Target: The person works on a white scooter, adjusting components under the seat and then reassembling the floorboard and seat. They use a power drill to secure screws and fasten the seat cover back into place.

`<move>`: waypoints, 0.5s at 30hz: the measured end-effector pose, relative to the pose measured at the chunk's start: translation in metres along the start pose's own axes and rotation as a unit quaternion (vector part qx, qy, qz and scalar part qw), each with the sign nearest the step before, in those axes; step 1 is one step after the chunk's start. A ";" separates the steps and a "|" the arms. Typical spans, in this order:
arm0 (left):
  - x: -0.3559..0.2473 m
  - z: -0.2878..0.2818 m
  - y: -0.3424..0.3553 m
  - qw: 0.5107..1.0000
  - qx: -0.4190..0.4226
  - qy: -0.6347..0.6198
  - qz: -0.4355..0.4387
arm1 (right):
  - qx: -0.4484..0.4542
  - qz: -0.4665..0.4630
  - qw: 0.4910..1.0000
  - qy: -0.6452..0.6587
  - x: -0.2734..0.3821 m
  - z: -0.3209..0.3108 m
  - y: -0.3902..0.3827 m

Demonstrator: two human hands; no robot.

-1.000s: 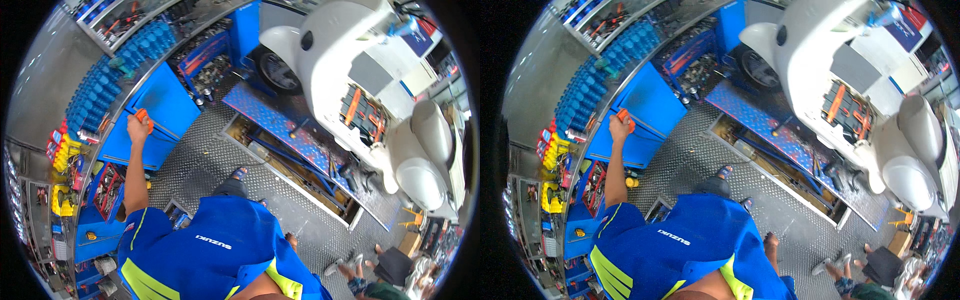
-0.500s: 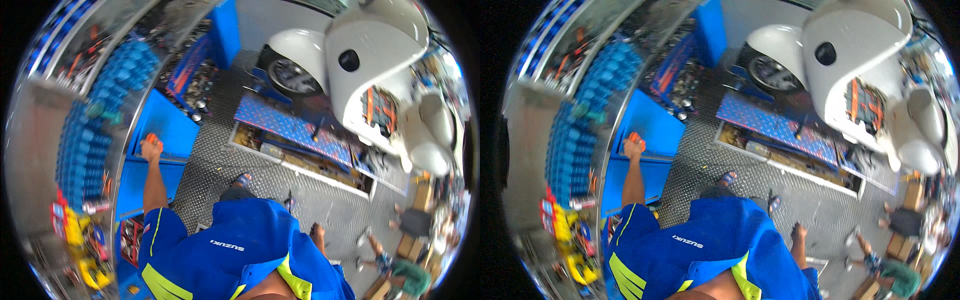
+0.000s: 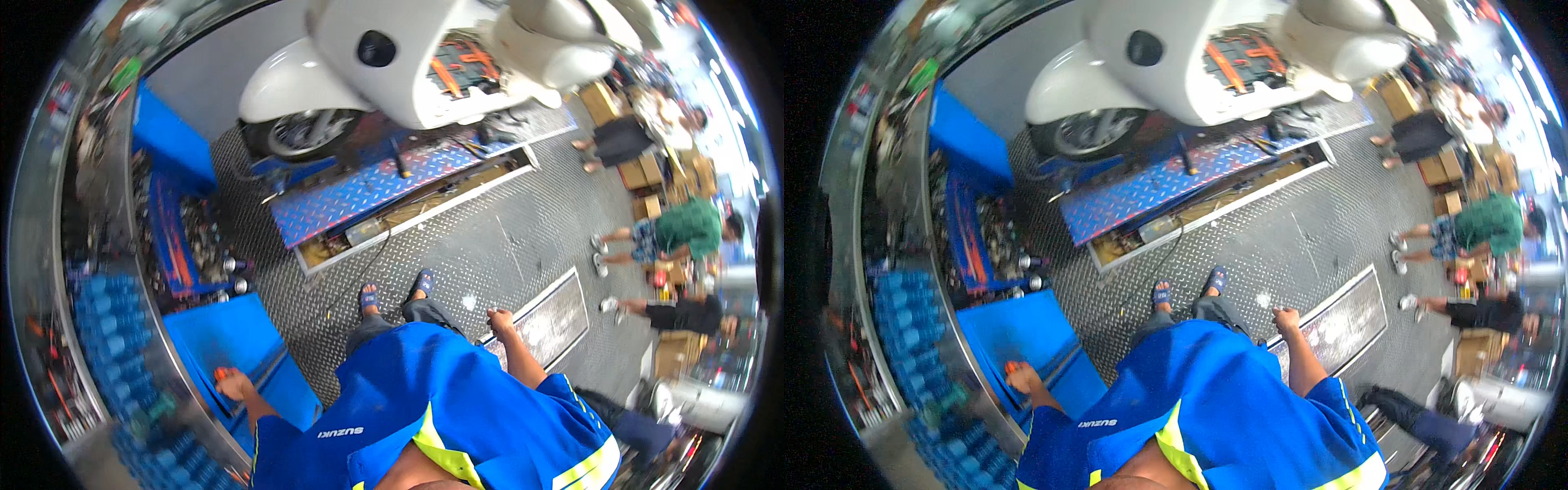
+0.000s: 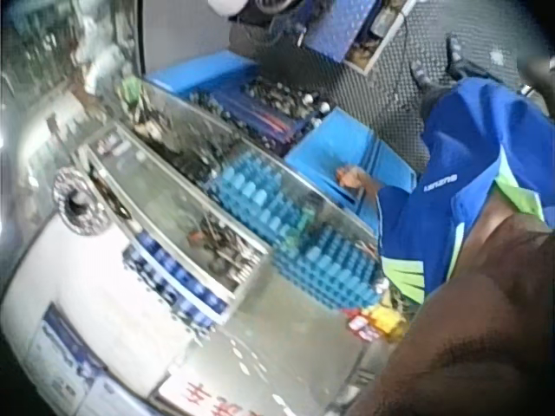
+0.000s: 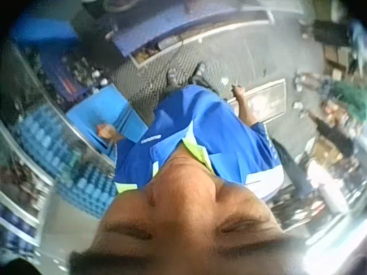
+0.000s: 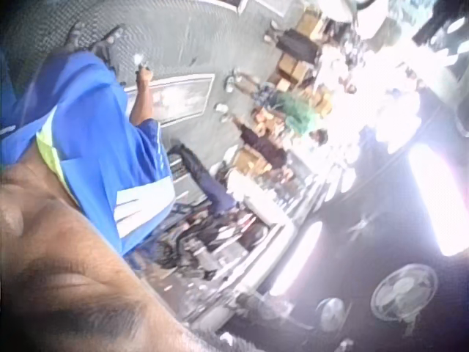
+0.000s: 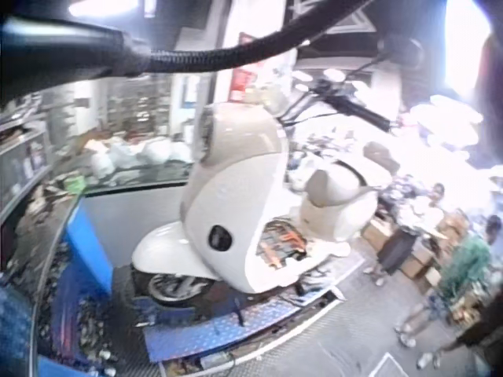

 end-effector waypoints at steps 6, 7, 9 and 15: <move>-0.013 -0.062 -0.020 0.998 -0.014 0.049 0.029 | 0.005 0.059 0.997 0.048 -0.042 0.016 -0.024; -0.019 -0.064 -0.021 0.998 -0.016 0.049 0.047 | -0.002 0.066 0.997 0.033 -0.048 0.017 -0.025; -0.031 -0.067 -0.023 0.996 -0.017 0.048 0.079 | -0.016 0.072 0.997 0.018 -0.055 0.018 -0.026; -0.088 -0.057 -0.064 0.981 -0.023 0.015 0.194 | -0.042 0.050 0.997 0.029 -0.056 0.007 -0.007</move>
Point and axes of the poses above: each hand's wrist, its own y-axis towards the middle knuckle, its own z-axis out of the palm, x = y × z, the point moved 8 cm from there along y, towards the middle knuckle, and after that the axes turned 4 degrees about -x, right-handed, at the moved point
